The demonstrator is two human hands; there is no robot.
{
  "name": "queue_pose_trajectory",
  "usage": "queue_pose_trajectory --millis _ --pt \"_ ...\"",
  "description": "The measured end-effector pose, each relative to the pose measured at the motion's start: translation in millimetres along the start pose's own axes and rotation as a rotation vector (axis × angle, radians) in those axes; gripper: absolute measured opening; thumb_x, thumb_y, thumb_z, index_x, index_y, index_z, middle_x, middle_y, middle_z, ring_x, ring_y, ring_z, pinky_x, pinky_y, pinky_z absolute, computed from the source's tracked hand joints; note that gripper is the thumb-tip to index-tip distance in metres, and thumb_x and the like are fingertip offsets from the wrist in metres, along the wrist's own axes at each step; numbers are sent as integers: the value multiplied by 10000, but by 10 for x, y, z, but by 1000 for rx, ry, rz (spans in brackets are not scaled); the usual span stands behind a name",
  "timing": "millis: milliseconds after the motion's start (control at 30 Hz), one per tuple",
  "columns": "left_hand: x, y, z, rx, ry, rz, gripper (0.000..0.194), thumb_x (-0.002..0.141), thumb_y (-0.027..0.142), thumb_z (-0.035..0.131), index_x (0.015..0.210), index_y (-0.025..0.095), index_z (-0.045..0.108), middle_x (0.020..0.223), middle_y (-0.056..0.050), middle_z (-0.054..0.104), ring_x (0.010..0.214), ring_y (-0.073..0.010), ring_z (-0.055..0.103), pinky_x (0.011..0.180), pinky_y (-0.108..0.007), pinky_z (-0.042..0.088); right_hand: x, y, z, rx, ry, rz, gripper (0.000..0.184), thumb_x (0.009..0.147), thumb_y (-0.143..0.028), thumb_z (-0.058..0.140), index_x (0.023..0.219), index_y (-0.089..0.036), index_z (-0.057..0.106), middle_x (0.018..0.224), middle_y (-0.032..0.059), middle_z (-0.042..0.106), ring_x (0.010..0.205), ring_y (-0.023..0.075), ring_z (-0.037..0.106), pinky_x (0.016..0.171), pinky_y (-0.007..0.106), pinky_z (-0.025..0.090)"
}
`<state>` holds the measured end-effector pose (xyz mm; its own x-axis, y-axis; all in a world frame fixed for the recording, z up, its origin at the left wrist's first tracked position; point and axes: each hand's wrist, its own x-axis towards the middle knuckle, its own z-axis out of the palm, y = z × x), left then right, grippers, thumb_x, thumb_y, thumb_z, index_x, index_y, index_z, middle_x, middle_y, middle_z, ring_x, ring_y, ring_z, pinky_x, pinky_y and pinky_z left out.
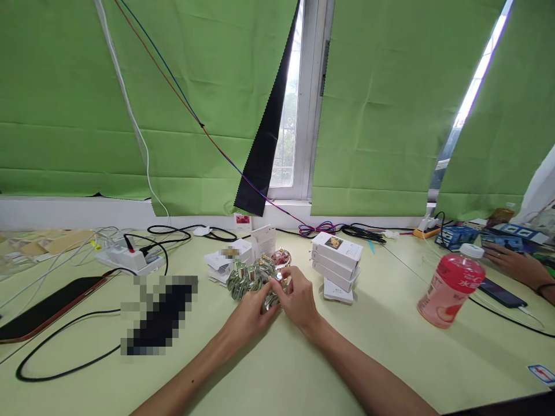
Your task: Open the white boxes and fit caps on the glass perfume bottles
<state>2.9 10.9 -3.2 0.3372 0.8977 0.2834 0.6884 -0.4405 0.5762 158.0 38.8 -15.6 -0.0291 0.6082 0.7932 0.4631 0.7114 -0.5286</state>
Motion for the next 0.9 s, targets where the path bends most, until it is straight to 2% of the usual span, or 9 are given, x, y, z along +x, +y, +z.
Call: queue_pose_trajectory --millis 167,267,433,667,900 --pt "3 32 -8 -11 1 13 262 893 279 510 1121 182 594 576 47 589 461 -130 477 490 -224 314 -1 -21 -35 75 -58 35 250 945 -337 568 1133 -174 596 946 42 679 436 75 440 490 249 425" --pt "5 47 -10 -30 2 20 232 888 265 510 1088 182 594 562 52 580 461 -131 495 502 -223 329 1 -20 -46 99 -76 27 275 942 -316 550 1170 -176 613 991 63 707 445 89 483 510 260 457" --pt "-3 35 -8 -51 8 22 257 891 282 526 1114 181 605 549 57 571 463 -131 500 506 -224 330 21 -9 -58 106 -111 32 231 952 -308 531 1084 -171 663 966 64 725 464 98 504 548 267 477" --pt "4 4 -5 -18 -1 13 275 901 290 522 1147 187 586 577 55 577 474 -131 486 511 -223 326 19 0 -47 69 -93 26 193 947 -299 536 1029 -177 660 865 35 711 485 111 522 554 266 460" --pt "9 -6 9 3 -4 9 256 909 307 516 1132 194 573 592 53 574 476 -133 477 503 -224 303 16 14 -20 44 -61 41 163 934 -317 567 974 -171 629 708 -13 617 478 109 479 527 245 409"
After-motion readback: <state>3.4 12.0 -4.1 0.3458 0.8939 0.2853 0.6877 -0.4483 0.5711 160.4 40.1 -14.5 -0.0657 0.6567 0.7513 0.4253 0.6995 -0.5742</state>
